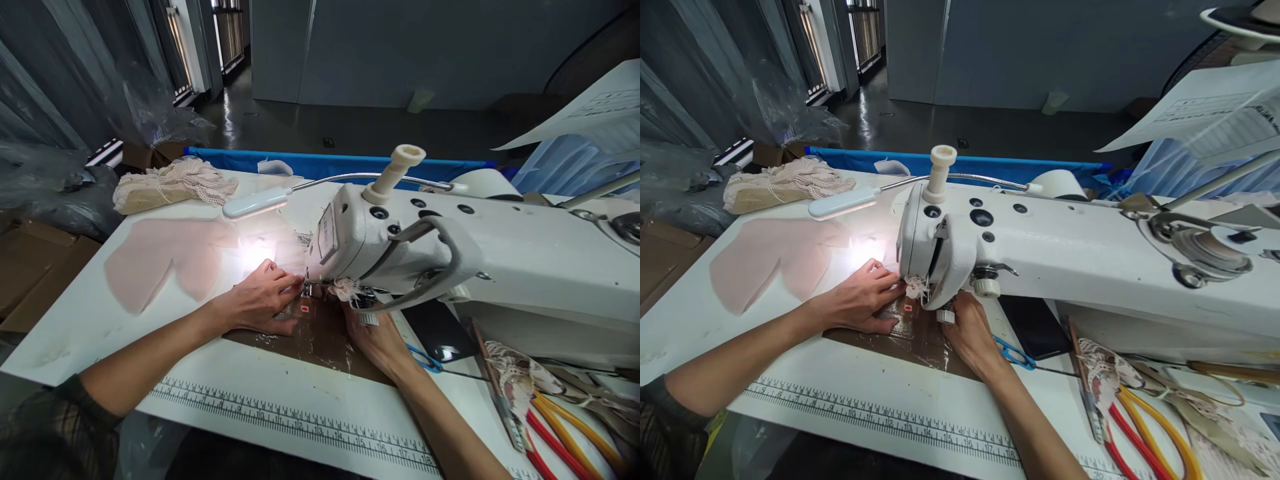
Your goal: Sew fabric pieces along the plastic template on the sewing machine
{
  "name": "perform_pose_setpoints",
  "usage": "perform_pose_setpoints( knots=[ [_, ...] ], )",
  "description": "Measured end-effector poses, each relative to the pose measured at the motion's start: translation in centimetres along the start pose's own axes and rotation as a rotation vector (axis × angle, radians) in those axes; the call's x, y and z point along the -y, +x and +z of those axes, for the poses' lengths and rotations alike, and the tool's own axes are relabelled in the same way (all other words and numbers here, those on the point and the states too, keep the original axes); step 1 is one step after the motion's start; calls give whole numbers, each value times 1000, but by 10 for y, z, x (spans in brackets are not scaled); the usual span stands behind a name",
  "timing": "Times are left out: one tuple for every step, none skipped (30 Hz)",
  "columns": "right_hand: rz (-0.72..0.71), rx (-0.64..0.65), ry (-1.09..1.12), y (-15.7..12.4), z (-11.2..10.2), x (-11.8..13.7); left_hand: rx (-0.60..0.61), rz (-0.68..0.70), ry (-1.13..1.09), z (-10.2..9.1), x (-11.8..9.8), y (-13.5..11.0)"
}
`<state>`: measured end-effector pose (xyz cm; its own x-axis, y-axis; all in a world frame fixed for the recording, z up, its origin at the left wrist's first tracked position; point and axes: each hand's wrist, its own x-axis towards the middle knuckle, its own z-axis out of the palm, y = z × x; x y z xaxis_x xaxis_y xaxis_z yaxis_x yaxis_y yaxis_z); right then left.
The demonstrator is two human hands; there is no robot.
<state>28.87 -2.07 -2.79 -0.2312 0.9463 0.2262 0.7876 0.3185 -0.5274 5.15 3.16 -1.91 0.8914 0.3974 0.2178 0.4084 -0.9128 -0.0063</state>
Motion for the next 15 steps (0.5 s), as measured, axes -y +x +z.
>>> perform_pose_setpoints(
  knots=[
    [9, -1, 22, -2, 1, 1, -1, -4, 5, 1, 0, 0],
    [18, 5, 43, -3, 2, 3, -3, -8, 11, 2, 0, -1],
    [29, 16, 55, -6, 2, 5, -10, -13, 18, 3, -1, -1],
    [44, 24, 58, -7, 2, 7, -20, -20, 22, 5, -1, -1],
    [59, 24, 55, -9, 3, 8, -32, -29, 23, 6, -1, -2],
    [73, 11, 54, -10, 4, 8, -43, -39, 18, 7, -1, -3],
    [82, -8, 56, -10, 4, 8, -53, -49, 6, 8, -1, -3],
    [90, -30, 60, -10, 5, 7, -65, -61, -9, 9, -1, -4],
    [93, -49, 64, -10, 6, 5, -79, -78, -27, 9, -1, -5],
    [94, -61, 66, -10, 7, 3, -93, -99, -44, 9, -1, -5],
    [93, -66, 62, -9, 8, 1, -108, -124, -59, 9, -2, -6],
    [89, -69, 52, -9, 9, 0, -121, -147, -70, 8, -2, -6],
    [80, -75, 39, -9, 9, -1, -129, -163, -78, 8, -2, -7],
    [68, -82, 22, -9, 10, -2, -128, -171, -84, 7, -3, -7],
    [56, -88, 3, -9, 11, -2, -117, -170, -92, 7, -3, -7]
  ],
)
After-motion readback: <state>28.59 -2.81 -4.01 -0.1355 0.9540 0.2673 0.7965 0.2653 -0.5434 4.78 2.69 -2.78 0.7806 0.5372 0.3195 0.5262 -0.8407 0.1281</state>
